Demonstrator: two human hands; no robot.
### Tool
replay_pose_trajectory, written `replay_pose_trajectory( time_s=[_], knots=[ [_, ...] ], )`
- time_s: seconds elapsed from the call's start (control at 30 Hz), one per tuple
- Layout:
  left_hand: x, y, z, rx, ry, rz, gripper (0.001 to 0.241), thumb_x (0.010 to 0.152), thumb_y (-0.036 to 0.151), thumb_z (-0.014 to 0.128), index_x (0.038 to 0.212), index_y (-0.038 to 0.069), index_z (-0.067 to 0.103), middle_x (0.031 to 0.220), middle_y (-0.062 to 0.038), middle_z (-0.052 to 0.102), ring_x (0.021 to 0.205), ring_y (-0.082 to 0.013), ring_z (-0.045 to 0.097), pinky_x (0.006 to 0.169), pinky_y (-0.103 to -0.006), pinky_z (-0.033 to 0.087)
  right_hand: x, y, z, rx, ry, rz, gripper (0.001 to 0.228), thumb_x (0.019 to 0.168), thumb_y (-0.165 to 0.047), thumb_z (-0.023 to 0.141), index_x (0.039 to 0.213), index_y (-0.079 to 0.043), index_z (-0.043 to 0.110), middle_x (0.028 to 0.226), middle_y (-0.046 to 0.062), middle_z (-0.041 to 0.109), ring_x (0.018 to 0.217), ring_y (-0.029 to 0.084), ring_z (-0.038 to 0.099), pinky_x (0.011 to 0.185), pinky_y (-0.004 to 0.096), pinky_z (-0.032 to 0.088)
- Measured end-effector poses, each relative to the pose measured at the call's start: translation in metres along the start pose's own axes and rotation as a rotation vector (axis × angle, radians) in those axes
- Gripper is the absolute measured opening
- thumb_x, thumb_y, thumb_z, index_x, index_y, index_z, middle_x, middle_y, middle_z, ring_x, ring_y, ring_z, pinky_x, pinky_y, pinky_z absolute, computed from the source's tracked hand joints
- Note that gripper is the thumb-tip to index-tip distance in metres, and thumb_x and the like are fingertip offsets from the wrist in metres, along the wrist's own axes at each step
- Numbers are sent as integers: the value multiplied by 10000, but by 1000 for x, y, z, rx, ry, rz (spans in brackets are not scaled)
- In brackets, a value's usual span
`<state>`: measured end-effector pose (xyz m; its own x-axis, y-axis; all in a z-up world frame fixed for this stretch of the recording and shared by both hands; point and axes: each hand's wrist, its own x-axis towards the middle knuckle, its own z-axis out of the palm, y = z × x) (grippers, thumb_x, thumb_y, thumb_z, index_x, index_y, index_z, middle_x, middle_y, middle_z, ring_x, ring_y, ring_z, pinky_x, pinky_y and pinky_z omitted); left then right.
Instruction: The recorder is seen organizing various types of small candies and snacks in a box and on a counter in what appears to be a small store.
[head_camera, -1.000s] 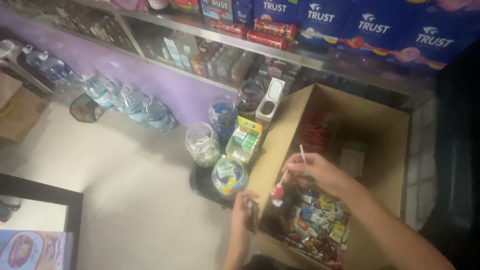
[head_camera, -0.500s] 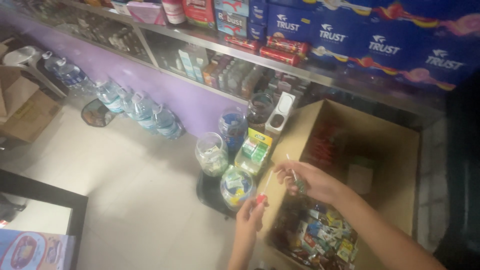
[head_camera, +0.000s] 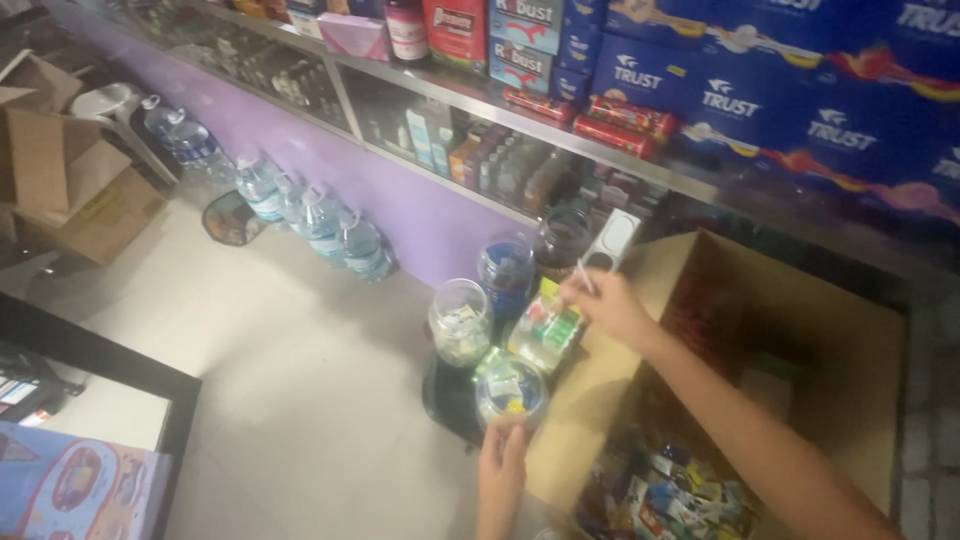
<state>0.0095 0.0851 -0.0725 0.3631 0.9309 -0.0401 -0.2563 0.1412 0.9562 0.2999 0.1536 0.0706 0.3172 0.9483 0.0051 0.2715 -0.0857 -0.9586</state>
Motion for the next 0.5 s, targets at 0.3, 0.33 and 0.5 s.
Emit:
replay_pose_trajectory(
  time_s=[0.3, 0.33, 0.5],
  knots=[
    [11, -54, -53, -59, 131, -202, 266, 953, 250, 554, 1114, 88, 690, 678, 16, 505, 523, -61, 413, 437, -231, 327, 116, -19, 27, -9, 175, -49, 209, 935, -160, 693, 1106, -47, 730, 776, 36, 709, 530, 62, 529, 481, 248, 427],
    [13, -52, -56, -36, 125, -185, 268, 935, 227, 540, 1106, 90, 695, 706, 16, 529, 548, -67, 437, 461, -239, 352, 121, -17, 27, 26, 159, -25, 228, 931, -149, 680, 1133, -51, 719, 777, 33, 709, 510, 67, 512, 464, 254, 413],
    [49, -8, -39, 157, 34, 84, 185, 931, 165, 585, 1043, 53, 680, 916, -23, 645, 823, -140, 574, 741, -305, 466, 114, 23, 4, 101, 127, -2, 221, 960, -163, 655, 1143, -46, 699, 821, 22, 730, 516, 62, 523, 470, 247, 414]
  ],
)
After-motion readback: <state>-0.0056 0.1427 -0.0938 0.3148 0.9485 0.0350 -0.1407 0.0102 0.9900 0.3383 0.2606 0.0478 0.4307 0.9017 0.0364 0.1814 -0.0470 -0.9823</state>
